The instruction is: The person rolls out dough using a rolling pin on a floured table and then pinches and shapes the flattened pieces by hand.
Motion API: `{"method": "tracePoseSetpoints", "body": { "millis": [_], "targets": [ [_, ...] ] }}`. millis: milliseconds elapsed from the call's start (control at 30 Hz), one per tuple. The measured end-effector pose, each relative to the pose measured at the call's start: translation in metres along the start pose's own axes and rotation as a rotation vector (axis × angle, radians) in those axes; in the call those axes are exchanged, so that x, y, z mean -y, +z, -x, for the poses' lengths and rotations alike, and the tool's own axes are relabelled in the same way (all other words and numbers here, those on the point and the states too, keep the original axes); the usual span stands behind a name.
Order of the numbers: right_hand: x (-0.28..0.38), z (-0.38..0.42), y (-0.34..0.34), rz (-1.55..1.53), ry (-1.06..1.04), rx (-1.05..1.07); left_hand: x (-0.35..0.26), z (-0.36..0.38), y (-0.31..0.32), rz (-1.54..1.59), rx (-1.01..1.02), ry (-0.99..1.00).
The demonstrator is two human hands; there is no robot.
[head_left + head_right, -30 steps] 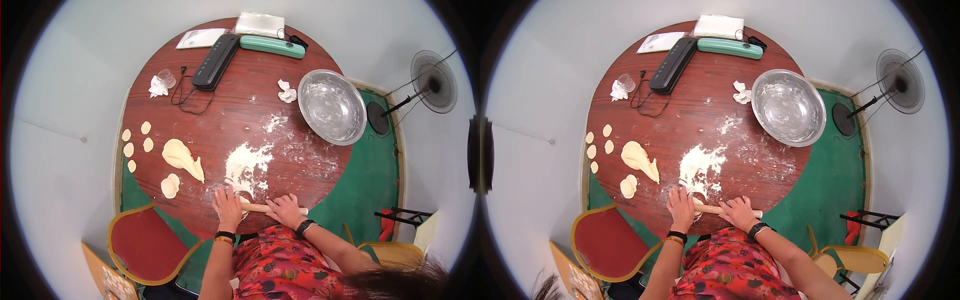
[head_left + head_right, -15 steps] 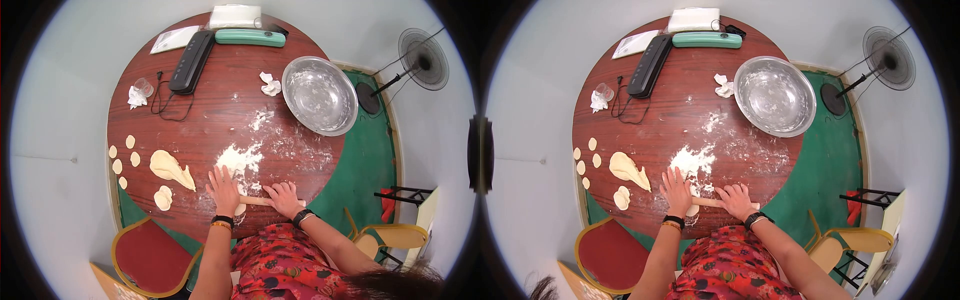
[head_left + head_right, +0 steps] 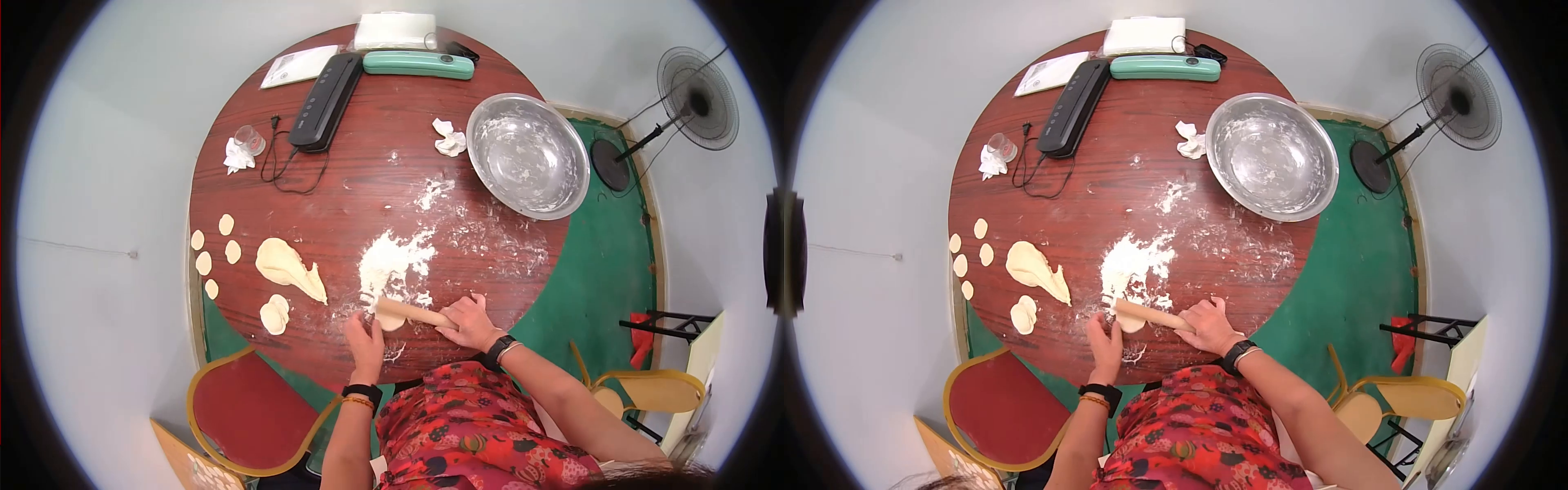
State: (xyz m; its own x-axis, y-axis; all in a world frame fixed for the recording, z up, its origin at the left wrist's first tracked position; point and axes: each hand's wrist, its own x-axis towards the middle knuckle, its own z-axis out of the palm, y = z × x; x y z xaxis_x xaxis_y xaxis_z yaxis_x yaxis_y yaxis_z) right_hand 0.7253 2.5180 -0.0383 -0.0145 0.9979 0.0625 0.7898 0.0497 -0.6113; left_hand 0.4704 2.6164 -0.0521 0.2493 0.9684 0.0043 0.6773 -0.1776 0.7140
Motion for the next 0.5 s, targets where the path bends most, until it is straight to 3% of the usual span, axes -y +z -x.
{"method": "tracePoseSetpoints", "body": {
  "millis": [100, 200, 300, 400, 500],
  "targets": [
    [-0.004, -0.002, -0.005, -0.003, 0.027, -0.035, -0.006, 0.005, 0.005, -0.045, 0.014, 0.198],
    [-0.006, -0.004, -0.011, 0.016, 0.02, -0.064, -0.02, 0.0, 0.008, -0.003, 0.046, 0.006],
    [-0.004, -0.005, -0.02, 0.006, -0.019, -0.073, -0.03, -0.014, 0.008, -0.036, -0.006, 0.135],
    [0.001, -0.002, -0.026, 0.014, -0.055, -0.105, -0.029, -0.026, 0.016, -0.17, 0.069, 0.129],
    [0.005, 0.004, -0.03, 0.024, -0.035, -0.154, -0.03, -0.035, 0.025, -0.15, -0.044, 0.084]
  ]
}}
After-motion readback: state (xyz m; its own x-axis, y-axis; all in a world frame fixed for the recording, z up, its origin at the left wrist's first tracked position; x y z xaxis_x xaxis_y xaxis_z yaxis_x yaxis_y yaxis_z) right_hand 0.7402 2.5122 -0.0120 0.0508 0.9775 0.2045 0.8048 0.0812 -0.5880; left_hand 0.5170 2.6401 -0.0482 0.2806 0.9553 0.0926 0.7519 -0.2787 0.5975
